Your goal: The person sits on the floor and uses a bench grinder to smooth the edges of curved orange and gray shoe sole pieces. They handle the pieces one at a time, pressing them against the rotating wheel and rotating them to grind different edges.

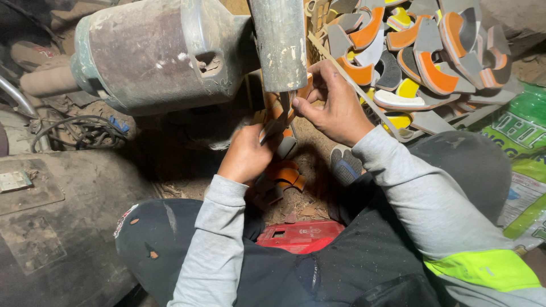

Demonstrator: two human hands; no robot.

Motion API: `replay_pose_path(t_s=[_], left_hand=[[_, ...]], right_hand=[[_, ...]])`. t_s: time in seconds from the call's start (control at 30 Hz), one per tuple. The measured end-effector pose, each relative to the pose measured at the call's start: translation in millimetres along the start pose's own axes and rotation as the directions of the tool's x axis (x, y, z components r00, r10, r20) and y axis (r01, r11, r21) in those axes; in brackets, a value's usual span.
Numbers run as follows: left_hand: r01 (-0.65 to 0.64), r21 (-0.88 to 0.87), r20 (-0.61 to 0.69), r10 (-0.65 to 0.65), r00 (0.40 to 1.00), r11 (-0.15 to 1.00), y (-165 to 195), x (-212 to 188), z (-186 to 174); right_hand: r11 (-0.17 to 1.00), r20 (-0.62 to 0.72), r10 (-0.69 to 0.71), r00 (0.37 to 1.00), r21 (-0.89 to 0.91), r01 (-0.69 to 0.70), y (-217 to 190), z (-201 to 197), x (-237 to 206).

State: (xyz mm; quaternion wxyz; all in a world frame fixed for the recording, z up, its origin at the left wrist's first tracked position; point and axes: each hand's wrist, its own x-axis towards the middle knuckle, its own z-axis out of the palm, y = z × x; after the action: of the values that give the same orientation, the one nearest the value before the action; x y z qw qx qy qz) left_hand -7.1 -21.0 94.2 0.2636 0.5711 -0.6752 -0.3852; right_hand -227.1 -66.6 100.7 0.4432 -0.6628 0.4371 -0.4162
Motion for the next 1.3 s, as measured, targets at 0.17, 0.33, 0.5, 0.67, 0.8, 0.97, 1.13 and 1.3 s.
replay_pose_path(t_s=[0.17, 0.33, 0.5, 0.67, 0.8, 0.97, 1.13, 1.3], left_hand=[[0.019, 0.02, 0.041, -0.02, 0.999, 1.0, -5, 1, -6], [0.082, 0.059, 0.087, -0.087, 0.992, 0.995, -11, 2, -8], [0.064, 0.042, 0.107, -0.068, 0.992, 0.997, -8, 1, -15], [0.117, 0.041, 0.168, -0.123, 0.978, 0.992, -4, 1, -21], [0.132, 0.029, 0.189, -0.135, 0.973, 0.991, -6, 2, -22], [0.117, 0.018, 0.199, -0.119, 0.973, 0.993, -15, 3, -21], [0.123, -0.057, 0.235, -0.106, 0.966, 0.991, -22, 2, -19], [0.122, -0.093, 0.246, -0.096, 0.964, 0.988, -23, 0, -19]], right_hand=[[0.999, -0.039, 0.033, 0.999, -0.022, -0.034, 3, 6, -4], [0.996, -0.076, 0.053, 0.996, -0.065, -0.058, 4, 11, -8], [0.996, -0.089, 0.064, 0.994, -0.059, -0.069, 6, 16, -11], [0.991, -0.101, 0.092, 0.991, -0.09, -0.101, 10, 19, -15], [0.997, -0.095, 0.075, 0.993, -0.015, -0.077, 13, 22, -16], [0.994, -0.104, 0.096, 0.99, -0.044, -0.101, 13, 24, -17], [0.99, -0.103, 0.117, 0.988, -0.07, -0.124, 11, 25, -17], [0.99, -0.1, 0.11, 0.989, -0.078, -0.118, 10, 26, -18]])
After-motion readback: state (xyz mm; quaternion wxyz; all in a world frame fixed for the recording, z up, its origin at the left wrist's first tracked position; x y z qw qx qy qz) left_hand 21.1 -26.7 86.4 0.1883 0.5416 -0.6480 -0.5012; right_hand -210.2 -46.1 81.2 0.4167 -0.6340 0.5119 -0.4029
